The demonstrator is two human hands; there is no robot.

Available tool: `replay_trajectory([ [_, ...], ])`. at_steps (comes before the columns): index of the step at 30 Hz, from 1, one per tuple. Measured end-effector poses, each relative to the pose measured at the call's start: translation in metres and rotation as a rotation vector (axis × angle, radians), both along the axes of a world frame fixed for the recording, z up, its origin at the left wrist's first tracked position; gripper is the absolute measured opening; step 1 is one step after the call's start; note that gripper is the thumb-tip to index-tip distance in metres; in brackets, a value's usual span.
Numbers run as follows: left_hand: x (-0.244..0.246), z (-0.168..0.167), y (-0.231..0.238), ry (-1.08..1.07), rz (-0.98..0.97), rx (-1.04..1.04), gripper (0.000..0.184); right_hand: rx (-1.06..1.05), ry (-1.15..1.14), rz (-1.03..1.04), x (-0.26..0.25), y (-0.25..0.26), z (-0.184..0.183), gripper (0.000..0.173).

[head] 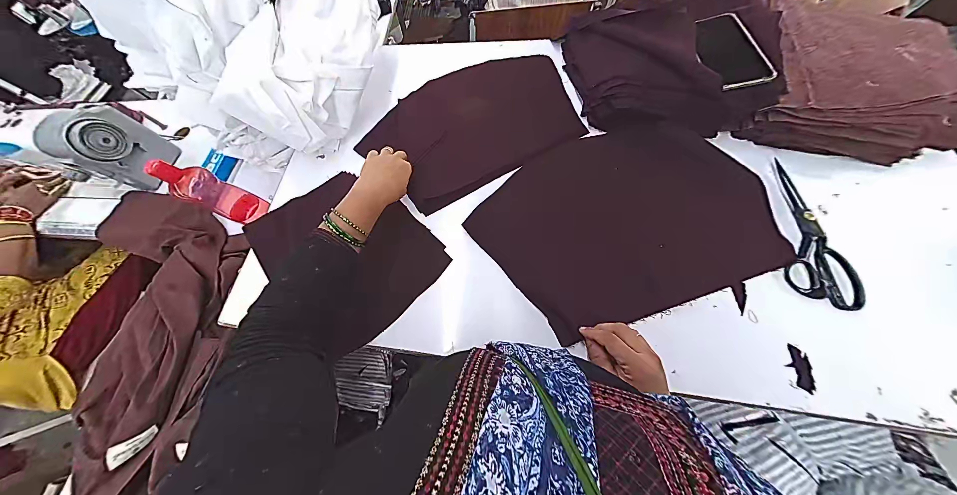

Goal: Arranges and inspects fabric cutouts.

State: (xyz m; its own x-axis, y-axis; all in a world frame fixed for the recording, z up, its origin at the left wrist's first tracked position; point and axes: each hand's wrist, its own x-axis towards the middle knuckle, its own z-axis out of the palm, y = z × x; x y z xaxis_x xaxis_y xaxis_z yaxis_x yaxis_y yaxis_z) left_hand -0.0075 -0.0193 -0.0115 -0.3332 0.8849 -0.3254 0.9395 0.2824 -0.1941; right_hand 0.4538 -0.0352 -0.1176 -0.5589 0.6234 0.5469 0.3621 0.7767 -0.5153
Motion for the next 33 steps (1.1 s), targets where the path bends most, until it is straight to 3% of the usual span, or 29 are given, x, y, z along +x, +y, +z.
replay_trajectory([
  [6,0.002,-0.008,-0.019,-0.177,-0.191,0.119,0.035,0.012,0.006,0.015,0.001,0.001,-0.001,0.026],
  [11,0.003,-0.022,-0.016,-0.305,-0.300,0.360,0.034,0.031,0.022,0.020,0.000,0.002,-0.002,0.027],
  [17,0.003,-0.030,-0.003,-0.376,-0.085,0.463,0.018,0.025,0.020,0.022,0.000,0.002,-0.003,0.028],
  [20,0.004,-0.035,-0.001,-0.341,-0.100,0.510,0.017,0.019,0.024,0.014,0.000,0.002,-0.003,0.028],
  [28,0.029,-0.006,0.014,-0.257,0.052,0.138,0.049,0.006,0.026,0.011,0.000,0.002,-0.002,0.028],
  [33,0.026,-0.002,0.017,-0.267,0.095,0.128,0.029,0.017,0.028,0.000,-0.001,0.002,-0.002,0.028],
])
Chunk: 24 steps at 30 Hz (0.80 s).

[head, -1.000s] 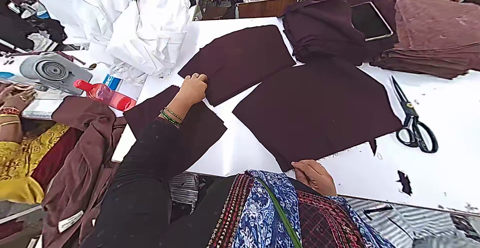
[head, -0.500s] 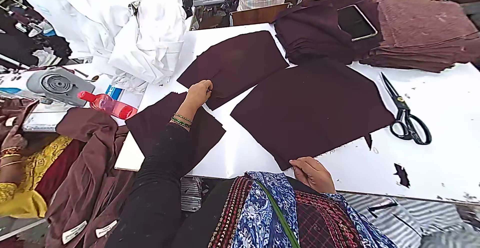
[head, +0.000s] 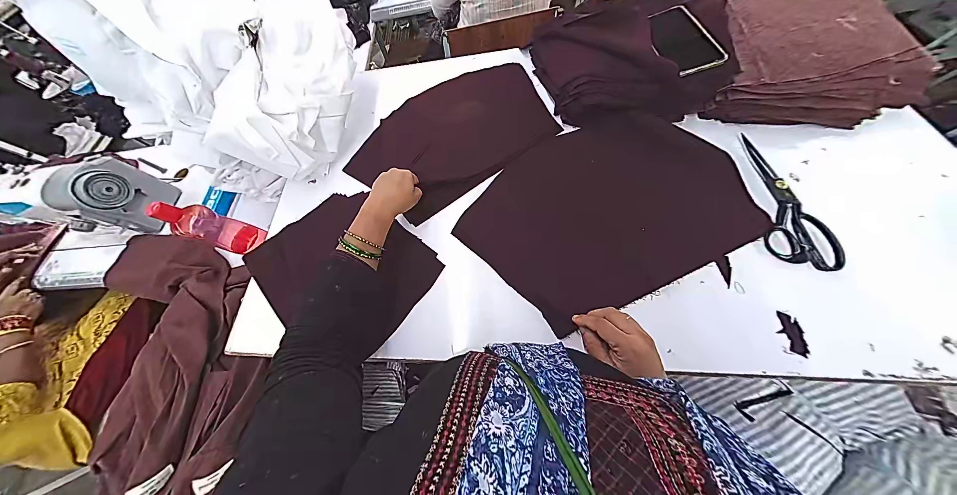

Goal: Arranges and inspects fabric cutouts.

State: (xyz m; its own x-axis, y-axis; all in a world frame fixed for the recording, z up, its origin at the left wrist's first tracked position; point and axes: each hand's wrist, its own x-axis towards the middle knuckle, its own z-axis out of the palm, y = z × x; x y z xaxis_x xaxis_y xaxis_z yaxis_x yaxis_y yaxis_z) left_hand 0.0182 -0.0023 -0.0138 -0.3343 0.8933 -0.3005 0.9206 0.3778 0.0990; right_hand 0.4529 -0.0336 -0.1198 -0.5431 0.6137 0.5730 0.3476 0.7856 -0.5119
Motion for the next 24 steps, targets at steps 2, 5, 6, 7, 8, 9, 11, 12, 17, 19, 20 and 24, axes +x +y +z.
replay_trajectory([
  [2,-0.010,-0.001,-0.012,-0.097,0.020,0.188,0.027,0.003,0.008,0.004,-0.001,0.001,0.000,0.028],
  [5,-0.025,-0.003,-0.020,-0.234,0.090,0.406,0.031,0.024,0.038,0.024,0.001,0.003,-0.004,0.027],
  [6,-0.022,-0.004,-0.024,-0.253,0.106,0.506,0.032,0.034,0.053,0.019,0.001,0.003,-0.005,0.027],
  [7,-0.013,-0.004,-0.028,-0.269,0.115,0.605,0.033,0.037,0.066,0.009,0.002,0.003,-0.005,0.026],
  [8,-0.001,-0.005,-0.033,-0.277,0.105,0.697,0.034,0.039,0.079,0.001,0.002,0.002,-0.005,0.025],
  [9,0.016,-0.005,-0.037,-0.282,0.080,0.765,0.034,0.051,0.085,-0.012,0.003,0.002,-0.006,0.024],
  [11,0.061,-0.001,-0.047,-0.310,-0.027,0.764,0.034,0.109,0.093,-0.012,0.004,0.004,-0.009,0.024],
  [12,0.087,-0.001,-0.052,-0.329,-0.101,0.713,0.033,0.129,0.094,0.005,0.004,0.005,-0.011,0.024],
  [17,0.189,-0.025,-0.056,-0.436,-0.375,0.353,0.025,-0.049,-0.035,0.070,0.002,0.003,0.003,0.031],
  [19,0.206,-0.036,-0.056,-0.434,-0.399,0.292,0.023,-0.119,-0.076,0.053,-0.002,0.004,0.010,0.029],
  [20,0.207,-0.041,-0.057,-0.443,-0.402,0.318,0.021,-0.152,-0.077,0.050,-0.004,0.007,0.013,0.028],
  [24,0.192,-0.050,-0.070,-0.649,-0.299,0.521,0.015,-0.293,-0.013,0.044,-0.011,0.018,0.028,0.025],
])
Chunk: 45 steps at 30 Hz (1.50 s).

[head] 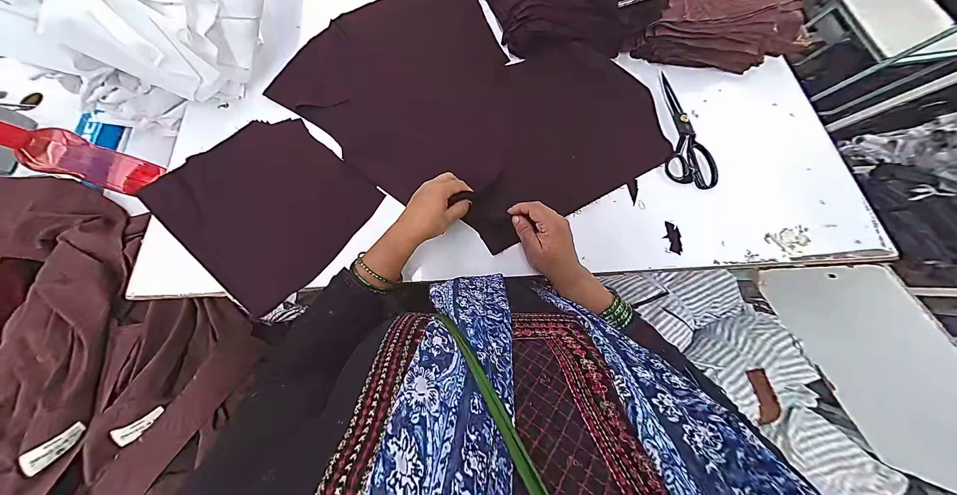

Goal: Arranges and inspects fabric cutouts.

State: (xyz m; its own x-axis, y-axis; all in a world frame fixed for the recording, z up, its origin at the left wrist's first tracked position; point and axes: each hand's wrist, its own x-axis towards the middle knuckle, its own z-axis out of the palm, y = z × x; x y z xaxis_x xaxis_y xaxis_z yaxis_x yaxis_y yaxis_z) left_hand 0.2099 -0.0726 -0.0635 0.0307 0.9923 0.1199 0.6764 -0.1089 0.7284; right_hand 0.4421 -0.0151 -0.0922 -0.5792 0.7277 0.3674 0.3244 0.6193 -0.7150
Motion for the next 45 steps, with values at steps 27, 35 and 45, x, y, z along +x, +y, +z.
replay_trajectory([
  [27,0.030,0.084,-0.041,-0.794,0.152,0.273,0.020,-0.039,-0.004,0.463,-0.051,0.021,0.140,0.034],
  [35,0.035,0.080,-0.041,-0.737,0.074,0.311,0.018,-0.145,-0.017,0.399,-0.046,0.025,0.145,0.041],
  [45,0.021,0.089,-0.033,-0.310,0.480,0.887,0.019,0.186,-0.313,0.170,-0.016,0.054,0.094,0.024],
])
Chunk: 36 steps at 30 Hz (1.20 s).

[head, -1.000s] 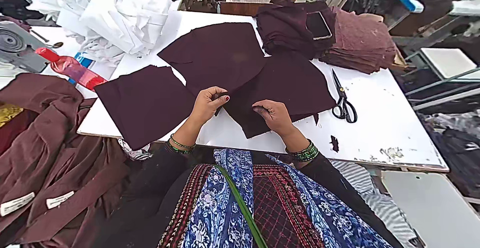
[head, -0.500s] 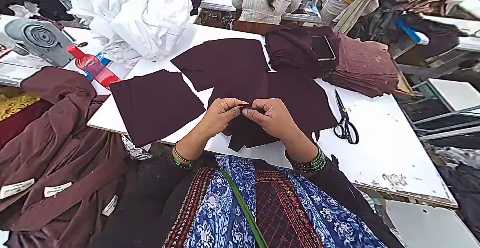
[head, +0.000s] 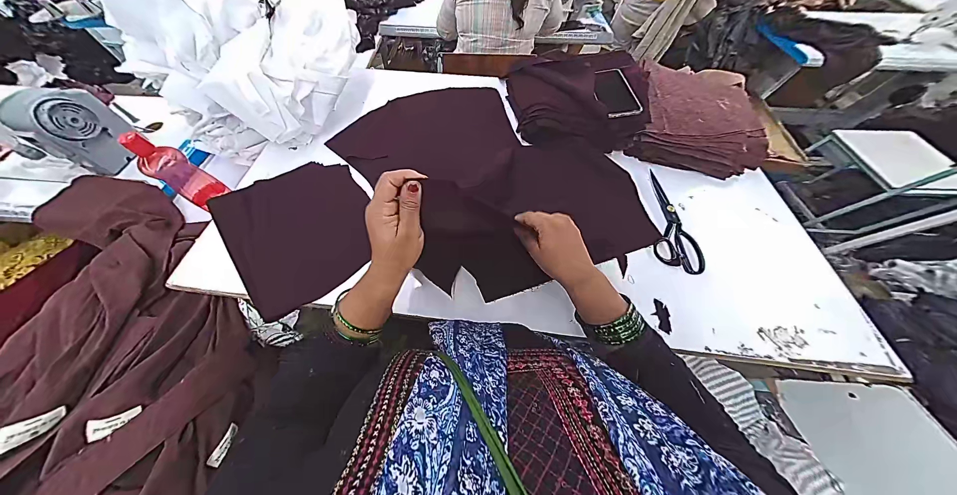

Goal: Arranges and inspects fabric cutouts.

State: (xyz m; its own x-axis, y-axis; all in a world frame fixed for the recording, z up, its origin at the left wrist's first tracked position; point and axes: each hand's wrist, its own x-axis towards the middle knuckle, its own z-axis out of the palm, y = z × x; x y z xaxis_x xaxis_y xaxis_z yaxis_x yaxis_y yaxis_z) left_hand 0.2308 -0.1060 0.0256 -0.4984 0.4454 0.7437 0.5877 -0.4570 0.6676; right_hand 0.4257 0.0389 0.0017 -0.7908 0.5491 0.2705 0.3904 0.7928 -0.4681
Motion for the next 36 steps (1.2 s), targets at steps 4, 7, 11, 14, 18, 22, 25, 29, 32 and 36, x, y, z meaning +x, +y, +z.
replay_trajectory([
  [4,-0.021,0.031,-0.013,0.398,0.160,-0.010,0.030,-0.396,-0.179,0.448,0.016,-0.031,-0.002,0.030],
  [7,-0.022,0.059,-0.025,0.581,0.226,-0.050,0.033,-0.459,-0.073,0.588,0.008,-0.050,-0.011,0.035],
  [11,-0.021,0.090,-0.037,0.785,0.270,-0.019,0.031,-0.334,0.037,0.194,-0.017,-0.061,-0.010,0.041],
  [14,-0.022,0.105,-0.051,0.885,0.282,0.007,0.026,0.025,0.284,-0.066,-0.035,-0.061,-0.030,0.039],
  [18,-0.029,0.113,-0.070,1.044,0.279,0.072,0.018,0.171,0.463,-0.125,-0.043,-0.032,-0.028,0.037],
  [22,-0.048,0.108,-0.093,1.061,0.269,0.105,0.013,0.028,0.421,0.191,-0.046,-0.015,-0.014,0.022],
  [25,-0.072,0.102,-0.111,1.023,0.358,0.114,0.015,-0.066,0.375,0.409,-0.053,-0.011,-0.015,0.022],
  [29,-0.092,0.095,-0.136,0.974,0.473,0.083,0.016,-0.218,0.242,0.675,-0.070,-0.027,-0.014,0.014],
  [32,-0.104,0.089,-0.153,0.950,0.526,0.033,0.018,-0.344,0.089,0.839,-0.080,-0.036,-0.006,0.014],
  [36,-0.120,0.081,-0.171,0.876,0.604,0.027,0.023,-0.428,-0.175,0.773,-0.086,-0.029,0.014,0.008],
])
